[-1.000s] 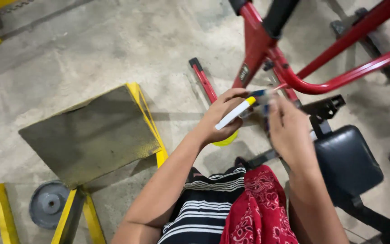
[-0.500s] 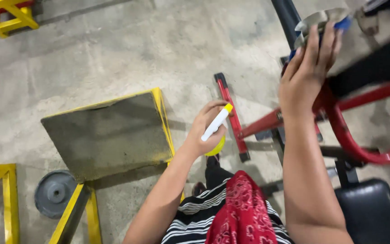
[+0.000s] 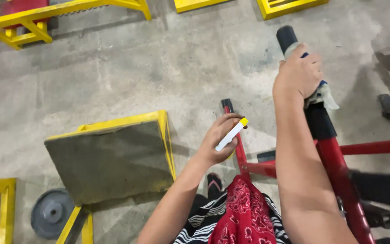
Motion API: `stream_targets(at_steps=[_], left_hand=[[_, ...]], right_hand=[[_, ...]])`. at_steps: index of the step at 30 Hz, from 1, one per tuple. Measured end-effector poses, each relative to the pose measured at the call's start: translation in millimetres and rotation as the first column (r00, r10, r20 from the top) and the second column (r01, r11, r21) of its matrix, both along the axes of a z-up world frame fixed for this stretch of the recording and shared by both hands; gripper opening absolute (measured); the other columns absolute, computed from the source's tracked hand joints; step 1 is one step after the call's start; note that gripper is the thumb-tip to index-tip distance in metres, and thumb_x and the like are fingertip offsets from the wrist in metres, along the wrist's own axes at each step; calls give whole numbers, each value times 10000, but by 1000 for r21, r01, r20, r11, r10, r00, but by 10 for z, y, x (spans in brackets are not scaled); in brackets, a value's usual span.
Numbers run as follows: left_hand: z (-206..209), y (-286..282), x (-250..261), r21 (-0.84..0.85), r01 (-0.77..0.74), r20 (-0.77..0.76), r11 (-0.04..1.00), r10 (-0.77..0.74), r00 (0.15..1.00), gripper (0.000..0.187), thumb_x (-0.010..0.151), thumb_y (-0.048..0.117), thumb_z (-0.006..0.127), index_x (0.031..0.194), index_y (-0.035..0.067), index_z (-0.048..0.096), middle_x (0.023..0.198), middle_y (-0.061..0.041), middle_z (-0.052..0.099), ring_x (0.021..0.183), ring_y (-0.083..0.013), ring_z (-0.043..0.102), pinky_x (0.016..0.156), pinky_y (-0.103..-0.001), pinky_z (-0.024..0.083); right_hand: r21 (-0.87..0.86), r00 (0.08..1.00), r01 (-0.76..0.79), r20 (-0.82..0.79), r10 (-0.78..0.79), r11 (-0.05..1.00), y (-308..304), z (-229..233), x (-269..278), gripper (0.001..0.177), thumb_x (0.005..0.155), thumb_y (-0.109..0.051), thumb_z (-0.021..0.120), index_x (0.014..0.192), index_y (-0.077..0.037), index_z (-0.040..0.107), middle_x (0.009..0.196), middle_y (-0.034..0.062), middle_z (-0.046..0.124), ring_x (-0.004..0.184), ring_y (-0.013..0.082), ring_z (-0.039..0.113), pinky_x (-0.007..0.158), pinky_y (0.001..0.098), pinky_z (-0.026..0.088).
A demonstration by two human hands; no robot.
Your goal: Cleaning various pieces of gym equipment with a spray bottle and a cloth.
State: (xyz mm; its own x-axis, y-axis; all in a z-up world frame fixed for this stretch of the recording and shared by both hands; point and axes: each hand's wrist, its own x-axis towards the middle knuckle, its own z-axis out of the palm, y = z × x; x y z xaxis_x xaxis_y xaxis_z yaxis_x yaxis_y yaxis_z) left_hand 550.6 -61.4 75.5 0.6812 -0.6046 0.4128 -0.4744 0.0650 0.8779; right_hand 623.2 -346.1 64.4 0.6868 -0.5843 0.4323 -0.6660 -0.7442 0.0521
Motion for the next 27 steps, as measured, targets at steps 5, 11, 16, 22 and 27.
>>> stream_targets(at_steps=[5, 11, 16, 22, 27], left_hand=[[-60, -231, 308, 2, -47, -7, 999, 47, 999, 375, 768, -33, 555, 1125, 25, 654, 1228, -189, 668, 1183, -383, 646, 1029, -416, 532], [-247, -527, 835, 11, -58, -69, 998, 58, 996, 379, 773, -15, 548, 1129, 30, 671, 1085, -183, 710, 1035, -376, 698, 919, -406, 567], [-239, -658, 1508, -1, -5, -84, 1000, 5, 996, 395, 774, -21, 567, 1153, 20, 670, 1091, -181, 716, 1025, -371, 702, 906, -398, 566], [-393, -600, 2537, -19, 65, -143, 998, -67, 987, 421, 780, 3, 600, 1198, 15, 645, 1073, -199, 709, 1028, -374, 702, 911, -406, 558], [-508, -226, 3285, 96, -30, -53, 995, 35, 998, 523, 714, 24, 631, 1236, 13, 635, 1060, -228, 698, 1022, -441, 652, 883, -448, 536]], right_hand=[[-81, 1000, -11, 19, 12, 997, -81, -130, 379, 728, 862, -414, 824, 1432, -83, 515, 1093, 205, 584, 967, 370, 608, 774, 467, 492], [-245, 999, -26, 40, 37, 969, -66, -194, 629, 593, 907, -284, 766, 1427, -101, 548, 1150, 184, 581, 1008, 344, 577, 805, 443, 481], [-271, 982, -138, 88, 168, 952, 247, 191, 664, 406, 975, -139, 701, 1374, -151, 628, 1255, 149, 592, 1108, 339, 565, 906, 450, 473], [137, 749, -592, 457, 479, 794, 724, 139, 1363, 420, 946, -11, 583, 1352, -106, 636, 1281, 139, 643, 1209, 323, 576, 1046, 440, 461], [794, 793, -608, 607, -50, 6, 1248, -261, 2188, 321, 1065, -168, 537, 1356, -100, 653, 1105, 61, 659, 939, 141, 541, 825, 307, 450]])
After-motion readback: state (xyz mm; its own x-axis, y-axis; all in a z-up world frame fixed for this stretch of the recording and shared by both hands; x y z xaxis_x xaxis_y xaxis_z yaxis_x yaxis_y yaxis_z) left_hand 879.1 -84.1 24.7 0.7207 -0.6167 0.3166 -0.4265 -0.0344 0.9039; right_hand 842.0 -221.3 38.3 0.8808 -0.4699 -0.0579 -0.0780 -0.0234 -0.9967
